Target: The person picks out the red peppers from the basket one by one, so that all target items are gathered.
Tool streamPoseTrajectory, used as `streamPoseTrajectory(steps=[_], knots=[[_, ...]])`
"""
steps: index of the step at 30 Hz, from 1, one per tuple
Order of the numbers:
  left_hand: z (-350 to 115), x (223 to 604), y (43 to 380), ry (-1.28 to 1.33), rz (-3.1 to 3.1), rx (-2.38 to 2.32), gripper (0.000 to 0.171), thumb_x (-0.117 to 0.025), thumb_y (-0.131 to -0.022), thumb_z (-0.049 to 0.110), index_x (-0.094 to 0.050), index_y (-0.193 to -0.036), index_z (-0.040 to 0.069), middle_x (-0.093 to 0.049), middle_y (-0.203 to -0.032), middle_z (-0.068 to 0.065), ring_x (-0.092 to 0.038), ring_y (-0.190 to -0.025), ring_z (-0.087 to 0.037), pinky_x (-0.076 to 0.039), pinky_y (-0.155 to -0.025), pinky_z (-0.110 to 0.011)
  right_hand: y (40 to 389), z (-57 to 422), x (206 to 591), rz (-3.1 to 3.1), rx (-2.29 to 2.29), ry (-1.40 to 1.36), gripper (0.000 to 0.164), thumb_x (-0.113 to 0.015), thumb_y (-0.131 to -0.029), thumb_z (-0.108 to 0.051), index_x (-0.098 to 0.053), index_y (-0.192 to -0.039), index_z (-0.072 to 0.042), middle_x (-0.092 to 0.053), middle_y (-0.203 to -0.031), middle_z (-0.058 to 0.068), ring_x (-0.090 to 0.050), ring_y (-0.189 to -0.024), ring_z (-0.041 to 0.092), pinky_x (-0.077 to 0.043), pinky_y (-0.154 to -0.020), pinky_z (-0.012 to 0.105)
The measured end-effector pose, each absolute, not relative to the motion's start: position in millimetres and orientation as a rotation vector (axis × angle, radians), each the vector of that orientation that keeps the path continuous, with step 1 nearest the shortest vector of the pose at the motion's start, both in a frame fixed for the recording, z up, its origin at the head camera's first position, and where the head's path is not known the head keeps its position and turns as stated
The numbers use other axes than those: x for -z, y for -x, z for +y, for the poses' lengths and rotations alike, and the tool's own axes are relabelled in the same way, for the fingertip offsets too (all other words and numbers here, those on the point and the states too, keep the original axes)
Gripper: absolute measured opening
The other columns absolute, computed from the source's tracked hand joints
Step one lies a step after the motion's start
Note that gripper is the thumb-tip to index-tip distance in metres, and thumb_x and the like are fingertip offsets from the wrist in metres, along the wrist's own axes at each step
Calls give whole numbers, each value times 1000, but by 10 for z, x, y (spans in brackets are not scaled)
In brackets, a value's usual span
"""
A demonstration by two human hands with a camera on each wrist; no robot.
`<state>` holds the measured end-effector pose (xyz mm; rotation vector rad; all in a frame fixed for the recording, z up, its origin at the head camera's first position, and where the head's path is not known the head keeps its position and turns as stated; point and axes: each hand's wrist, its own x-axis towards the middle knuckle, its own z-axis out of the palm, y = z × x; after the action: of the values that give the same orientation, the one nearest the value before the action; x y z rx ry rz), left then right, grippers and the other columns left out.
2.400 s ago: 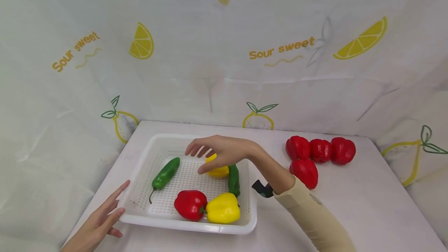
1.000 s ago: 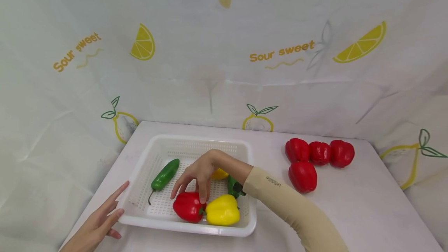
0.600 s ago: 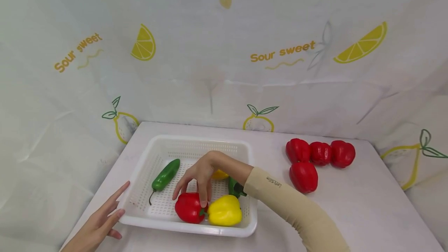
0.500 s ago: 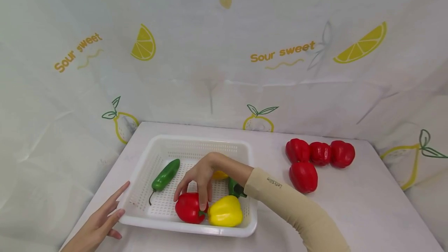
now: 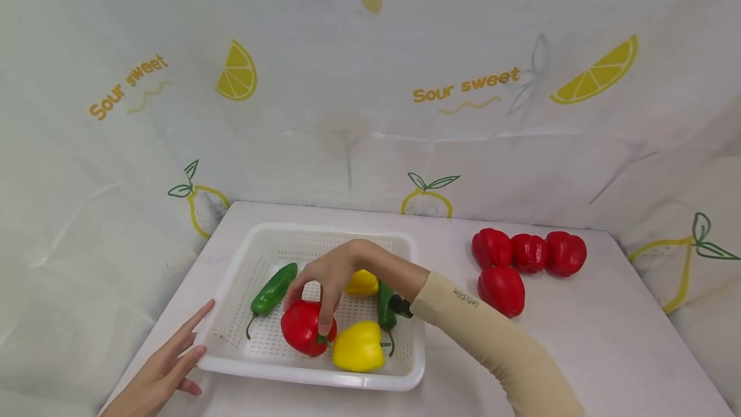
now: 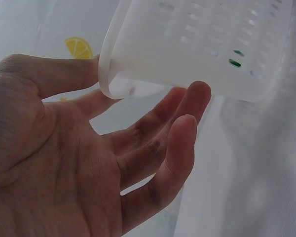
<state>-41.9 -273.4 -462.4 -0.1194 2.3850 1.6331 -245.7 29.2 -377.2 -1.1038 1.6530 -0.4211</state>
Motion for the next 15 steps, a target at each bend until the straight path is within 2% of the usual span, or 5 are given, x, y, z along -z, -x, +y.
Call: streamPoseTrajectory(steps=[7, 10, 15], knots=[[-2734, 4635, 419, 90, 2394, -1623, 72, -55, -114, 21, -18, -175, 24, -14, -179, -28, -47, -143, -68, -65, -64, -40, 2542, 577, 3555, 1738, 594, 1208, 73, -86, -87, -24, -55, -153, -21, -55, -155, 0, -63, -129, 14, -63, -103, 31], [-2732, 4626, 420, 101, 2395, -1624, 72, -56, -114, 20, -19, -175, 24, -15, -179, -28, -52, -140, -65, -65, -63, -40, 2533, 717, 3454, 1793, 665, 1160, 73, -85, -87, -26, -55, -153, -23, -57, -154, 0, -66, -126, 18, -65, -100, 33], [-2733, 4629, 421, 117, 2405, -1605, 72, -57, -113, 20, -20, -175, 23, -22, -175, -31, -66, -127, -50, -65, -63, -40, 2492, 923, 3351, 1837, 792, 1147, 70, -82, -90, -27, -54, -154, -21, -60, -152, 3, -70, -123, 21, -66, -99, 37]])
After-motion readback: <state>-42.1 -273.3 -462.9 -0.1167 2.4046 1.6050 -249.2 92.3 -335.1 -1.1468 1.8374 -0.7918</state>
